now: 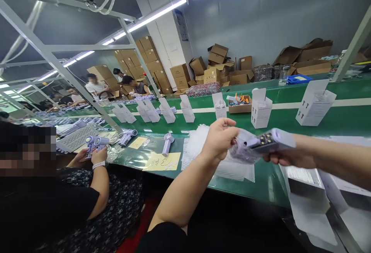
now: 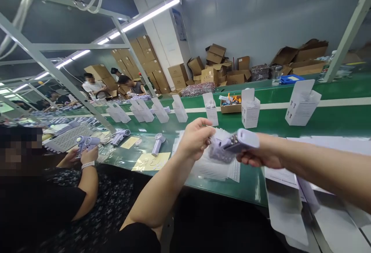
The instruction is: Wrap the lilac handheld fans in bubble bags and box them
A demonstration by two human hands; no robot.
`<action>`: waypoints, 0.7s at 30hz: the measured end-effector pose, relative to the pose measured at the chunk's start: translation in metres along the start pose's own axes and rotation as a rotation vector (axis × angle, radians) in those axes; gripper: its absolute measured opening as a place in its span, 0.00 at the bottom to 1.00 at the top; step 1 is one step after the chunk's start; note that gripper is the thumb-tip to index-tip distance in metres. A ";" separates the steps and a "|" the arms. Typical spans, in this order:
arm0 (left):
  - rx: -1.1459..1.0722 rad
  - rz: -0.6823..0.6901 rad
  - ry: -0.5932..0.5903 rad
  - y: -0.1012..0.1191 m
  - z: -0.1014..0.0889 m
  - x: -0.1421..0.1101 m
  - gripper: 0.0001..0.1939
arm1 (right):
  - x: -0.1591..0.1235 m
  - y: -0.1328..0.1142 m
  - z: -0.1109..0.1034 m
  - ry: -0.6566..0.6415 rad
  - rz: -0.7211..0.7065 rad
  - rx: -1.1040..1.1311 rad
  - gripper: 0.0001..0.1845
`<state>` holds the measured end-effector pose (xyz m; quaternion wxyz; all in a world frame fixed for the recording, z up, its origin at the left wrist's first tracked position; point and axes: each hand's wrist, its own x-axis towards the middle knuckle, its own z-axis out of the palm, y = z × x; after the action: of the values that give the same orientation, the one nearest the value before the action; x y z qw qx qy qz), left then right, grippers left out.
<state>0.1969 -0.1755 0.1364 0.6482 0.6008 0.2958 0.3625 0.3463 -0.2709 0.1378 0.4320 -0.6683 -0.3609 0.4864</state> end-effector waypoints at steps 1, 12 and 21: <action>-0.070 -0.050 0.045 0.005 -0.004 0.005 0.13 | 0.005 -0.015 -0.003 -0.017 0.024 -0.106 0.07; -0.134 0.381 0.077 0.053 -0.073 0.046 0.26 | 0.054 -0.133 0.007 -0.007 -0.328 -0.252 0.09; 0.194 0.300 0.280 0.029 -0.162 0.116 0.21 | 0.168 -0.164 0.096 -0.208 -0.486 -0.059 0.05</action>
<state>0.1262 0.0120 0.1548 0.4788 0.6413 0.3237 0.5046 0.2883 -0.0376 0.2182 0.4771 -0.5205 -0.5674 0.4238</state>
